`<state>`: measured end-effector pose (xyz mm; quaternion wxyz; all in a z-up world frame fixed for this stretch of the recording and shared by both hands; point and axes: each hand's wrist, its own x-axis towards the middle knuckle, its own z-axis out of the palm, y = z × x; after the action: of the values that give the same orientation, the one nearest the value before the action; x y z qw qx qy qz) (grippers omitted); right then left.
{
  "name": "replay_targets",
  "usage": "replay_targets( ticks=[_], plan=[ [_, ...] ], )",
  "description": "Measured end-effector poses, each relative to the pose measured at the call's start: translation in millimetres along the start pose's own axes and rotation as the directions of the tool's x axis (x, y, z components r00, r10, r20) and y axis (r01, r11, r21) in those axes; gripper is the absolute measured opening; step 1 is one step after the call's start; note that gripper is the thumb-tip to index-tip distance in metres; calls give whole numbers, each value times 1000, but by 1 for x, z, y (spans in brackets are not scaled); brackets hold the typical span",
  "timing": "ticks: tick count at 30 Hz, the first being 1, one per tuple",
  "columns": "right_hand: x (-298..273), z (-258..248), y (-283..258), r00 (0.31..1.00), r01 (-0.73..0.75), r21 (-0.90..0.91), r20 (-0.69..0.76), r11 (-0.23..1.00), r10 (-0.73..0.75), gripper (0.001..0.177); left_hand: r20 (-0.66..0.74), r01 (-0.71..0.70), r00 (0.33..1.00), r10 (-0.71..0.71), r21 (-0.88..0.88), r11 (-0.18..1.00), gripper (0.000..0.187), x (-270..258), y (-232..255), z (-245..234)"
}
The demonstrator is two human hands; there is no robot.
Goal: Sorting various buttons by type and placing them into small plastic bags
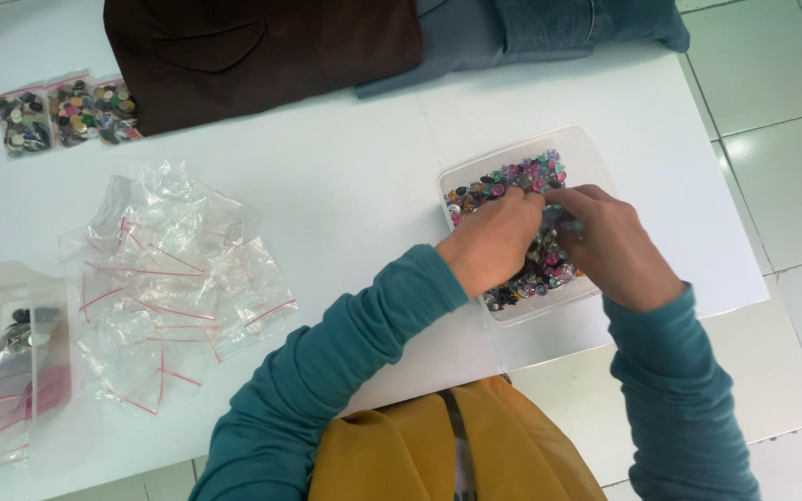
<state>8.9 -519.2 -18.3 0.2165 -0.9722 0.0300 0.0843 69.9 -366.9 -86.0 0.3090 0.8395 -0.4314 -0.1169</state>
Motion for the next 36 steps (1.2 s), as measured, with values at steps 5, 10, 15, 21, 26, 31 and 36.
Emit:
replay_targets(
  ticks=[5, 10, 15, 21, 26, 31, 36],
  plan=[
    [-13, -21, -16, 965, -155, -173, 183, 973, 187, 60, 72, 58, 992, -99, 438, 897, 24, -11, 9, 0],
    [-8, 5, 10, 953, -201, -201, 187, 959, 239, 74, 106, 65, 979, -176, 653, 755, 34, 3, 2, 3],
    [9, 26, 46, 968, -95, -6, 233, 995, 94, 91, 14, 102, 983, -183, 786, 609, 48, 22, -29, 52],
    [28, 28, 43, 964, -178, 238, 239, 955, 120, 85, 202, 280, 937, -287, 61, 958, 53, 22, -40, 23],
    [15, 6, 20, 949, -129, 234, 312, 964, 51, 71, 541, 336, 781, -313, 60, 940, 100, 24, -6, -44],
    [-4, -1, -4, 874, -58, 99, 487, 993, 2, 90, 567, 125, 764, -308, 337, 933, 157, 13, -8, 1],
    [-1, 20, -16, 899, -93, -73, 423, 993, 116, 112, 83, 92, 977, -195, 662, 744, 124, -3, -13, 31]
  ],
)
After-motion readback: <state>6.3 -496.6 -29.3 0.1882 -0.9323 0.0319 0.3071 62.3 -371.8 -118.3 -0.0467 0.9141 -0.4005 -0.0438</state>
